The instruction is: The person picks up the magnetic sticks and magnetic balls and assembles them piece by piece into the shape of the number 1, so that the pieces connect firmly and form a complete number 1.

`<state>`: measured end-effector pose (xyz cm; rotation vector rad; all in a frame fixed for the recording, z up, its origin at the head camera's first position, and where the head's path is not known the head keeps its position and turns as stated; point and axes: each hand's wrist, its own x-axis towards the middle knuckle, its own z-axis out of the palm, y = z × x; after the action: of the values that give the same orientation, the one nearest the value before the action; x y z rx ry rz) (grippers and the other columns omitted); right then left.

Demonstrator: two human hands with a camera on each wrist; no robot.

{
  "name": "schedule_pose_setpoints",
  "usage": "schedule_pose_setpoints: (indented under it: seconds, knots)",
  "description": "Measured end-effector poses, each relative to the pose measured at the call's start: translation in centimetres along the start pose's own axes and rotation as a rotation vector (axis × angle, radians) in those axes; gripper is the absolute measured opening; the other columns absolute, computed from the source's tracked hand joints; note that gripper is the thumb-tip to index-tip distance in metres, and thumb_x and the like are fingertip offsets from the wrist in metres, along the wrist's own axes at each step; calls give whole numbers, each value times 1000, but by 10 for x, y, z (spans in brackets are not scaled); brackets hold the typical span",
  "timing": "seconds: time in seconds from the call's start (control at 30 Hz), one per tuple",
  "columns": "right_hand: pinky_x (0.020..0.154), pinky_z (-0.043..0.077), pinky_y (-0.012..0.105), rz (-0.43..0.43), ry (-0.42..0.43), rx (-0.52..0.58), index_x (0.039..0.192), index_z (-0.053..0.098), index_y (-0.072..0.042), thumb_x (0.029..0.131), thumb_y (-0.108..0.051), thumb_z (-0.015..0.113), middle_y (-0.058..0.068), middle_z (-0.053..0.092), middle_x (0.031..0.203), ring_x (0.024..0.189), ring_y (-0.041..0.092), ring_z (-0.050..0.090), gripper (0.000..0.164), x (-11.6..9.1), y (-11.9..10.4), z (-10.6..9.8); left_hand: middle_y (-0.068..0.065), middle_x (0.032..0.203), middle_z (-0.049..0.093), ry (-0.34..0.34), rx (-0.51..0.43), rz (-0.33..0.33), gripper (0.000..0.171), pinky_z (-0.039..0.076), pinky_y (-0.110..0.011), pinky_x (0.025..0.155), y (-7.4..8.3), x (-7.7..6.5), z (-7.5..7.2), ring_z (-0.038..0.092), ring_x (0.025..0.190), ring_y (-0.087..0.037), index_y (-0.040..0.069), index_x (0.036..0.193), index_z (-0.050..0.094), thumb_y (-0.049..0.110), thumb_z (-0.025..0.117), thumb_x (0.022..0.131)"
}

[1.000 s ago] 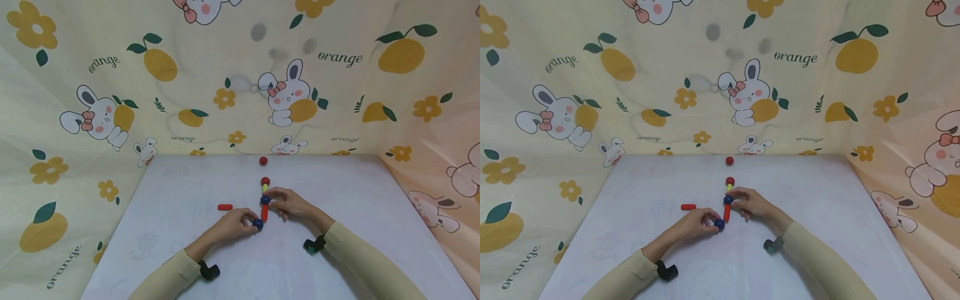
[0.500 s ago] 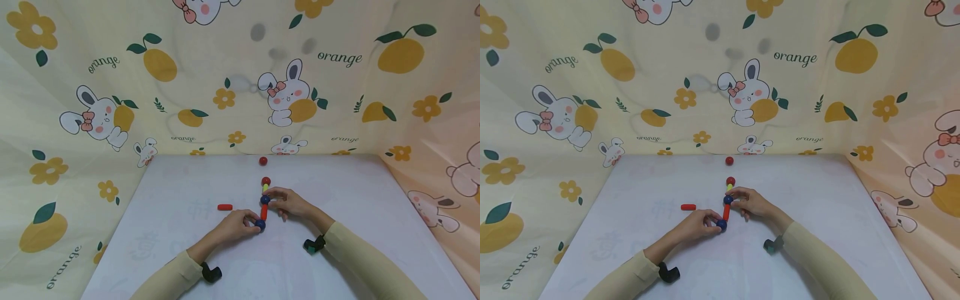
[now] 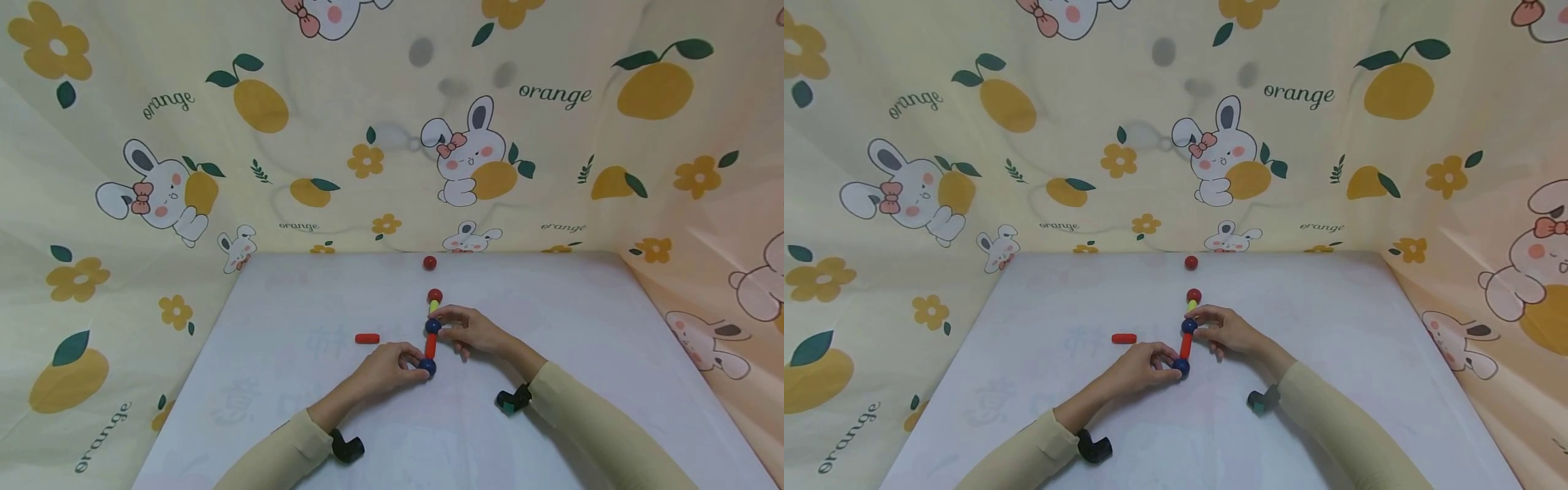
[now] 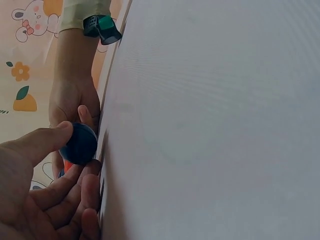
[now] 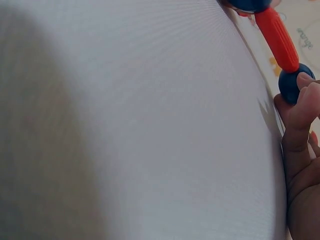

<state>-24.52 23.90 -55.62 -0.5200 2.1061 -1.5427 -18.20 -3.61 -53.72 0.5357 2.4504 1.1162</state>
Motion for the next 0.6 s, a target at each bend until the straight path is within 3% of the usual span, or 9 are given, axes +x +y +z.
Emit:
schedule_pose_setpoints:
  seconds: [0.6]
  knots:
    - [53,56,27,-11,2,22,150,59,-12,107,-15,68,20,63,139,57,17,59,44,1,0,0,14,93,74,0,-22,-8,34,46,-26,69,4,1,1,59,81,-13,19,116,79,42,87,92]
